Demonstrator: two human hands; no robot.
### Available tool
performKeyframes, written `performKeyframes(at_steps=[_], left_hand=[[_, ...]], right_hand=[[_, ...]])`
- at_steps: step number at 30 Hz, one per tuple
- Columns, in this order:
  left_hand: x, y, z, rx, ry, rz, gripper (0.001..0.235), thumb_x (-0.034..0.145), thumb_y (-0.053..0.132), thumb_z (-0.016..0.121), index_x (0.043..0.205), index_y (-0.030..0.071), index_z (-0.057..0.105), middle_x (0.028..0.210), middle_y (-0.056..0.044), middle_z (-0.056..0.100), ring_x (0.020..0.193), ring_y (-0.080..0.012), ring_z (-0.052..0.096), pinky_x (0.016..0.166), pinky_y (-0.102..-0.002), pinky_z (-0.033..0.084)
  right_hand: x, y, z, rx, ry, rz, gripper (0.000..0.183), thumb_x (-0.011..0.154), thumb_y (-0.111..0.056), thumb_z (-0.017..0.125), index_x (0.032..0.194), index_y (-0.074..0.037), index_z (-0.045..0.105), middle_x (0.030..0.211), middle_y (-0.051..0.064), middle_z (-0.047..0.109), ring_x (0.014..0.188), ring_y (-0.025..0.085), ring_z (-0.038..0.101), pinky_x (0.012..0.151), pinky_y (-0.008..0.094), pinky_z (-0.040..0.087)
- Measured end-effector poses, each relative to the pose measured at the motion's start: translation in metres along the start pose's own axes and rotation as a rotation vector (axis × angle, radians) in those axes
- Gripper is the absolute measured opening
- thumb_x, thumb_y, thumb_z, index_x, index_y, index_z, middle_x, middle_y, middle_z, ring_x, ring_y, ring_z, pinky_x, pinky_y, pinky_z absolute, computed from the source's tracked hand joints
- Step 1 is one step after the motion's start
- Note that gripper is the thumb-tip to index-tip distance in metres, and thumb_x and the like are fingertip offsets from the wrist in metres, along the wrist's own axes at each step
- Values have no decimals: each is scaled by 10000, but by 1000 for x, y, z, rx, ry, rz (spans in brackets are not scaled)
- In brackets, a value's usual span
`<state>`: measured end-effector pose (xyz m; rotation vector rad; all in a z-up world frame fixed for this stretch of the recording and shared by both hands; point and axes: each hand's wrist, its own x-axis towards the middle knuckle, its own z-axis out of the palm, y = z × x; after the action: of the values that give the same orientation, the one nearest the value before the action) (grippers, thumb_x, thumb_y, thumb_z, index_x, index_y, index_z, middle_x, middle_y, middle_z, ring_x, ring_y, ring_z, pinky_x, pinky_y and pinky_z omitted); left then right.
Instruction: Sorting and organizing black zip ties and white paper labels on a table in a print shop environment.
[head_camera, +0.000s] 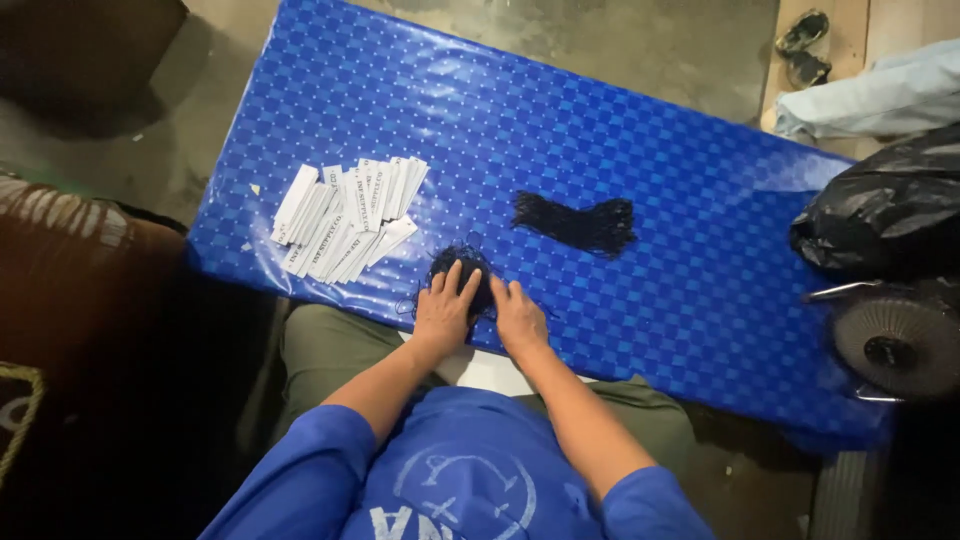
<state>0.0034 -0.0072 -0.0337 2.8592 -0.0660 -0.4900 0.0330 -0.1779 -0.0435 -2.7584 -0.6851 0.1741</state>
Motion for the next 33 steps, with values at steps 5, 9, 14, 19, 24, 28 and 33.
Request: performKeyframes(at_steps=[5,9,14,19,24,28,33], left_hand=[[30,-22,48,-18,276,110,423,840,95,696,1239,183,591,1174,-119,558,1015,-315,648,715,-390,605],[33,-18,46,-385,230,-75,244,846,107,645,1046,147,512,1038,-121,559,909,-370,682,717,-465,601],[29,-4,5,-679,260,-95,340,761,39,637,1083,139,598,1022,-163,614,990,-431,666,841,-505,552],[12,8,-48,-989,313,-156,396,717,5,608,1088,120,683,922,-173,683,934,-400,693,820,-458,542],[-4,29,-91,-1233,268,-178,479,690,9,606,1127,180,702,845,-90,650,791,-234,640,709,-327,513],[-10,36,-109,-1257,282,-127,476,674,-2,609,1099,183,716,830,-73,663,781,-208,644,705,-313,519],[-12,36,-141,-1248,437,-50,457,695,-26,598,1104,151,696,909,-128,693,873,-253,672,792,-363,541]], right_hand=[[-5,-1,-1,46,-85,44,193,1032,-164,453,1202,-170,545,931,112,538,820,402,689,716,512,594],[-14,16,21,74,-48,71,85,973,-184,577,955,-138,508,875,106,531,842,385,670,701,489,588],[-8,43,33,411,-145,420,171,1003,-296,498,984,-138,562,962,178,654,960,413,680,788,542,546],[-43,47,43,937,98,663,88,970,-115,570,936,-34,573,764,207,738,674,278,748,583,333,610],[-50,50,45,1112,214,753,126,926,-22,615,1042,9,579,854,200,717,650,182,718,561,242,631],[-51,45,23,1097,211,793,134,903,-44,651,1026,4,628,866,182,735,659,174,731,554,242,641],[-53,40,13,1130,232,827,191,927,-63,636,1098,21,640,950,192,726,720,185,734,605,249,653]])
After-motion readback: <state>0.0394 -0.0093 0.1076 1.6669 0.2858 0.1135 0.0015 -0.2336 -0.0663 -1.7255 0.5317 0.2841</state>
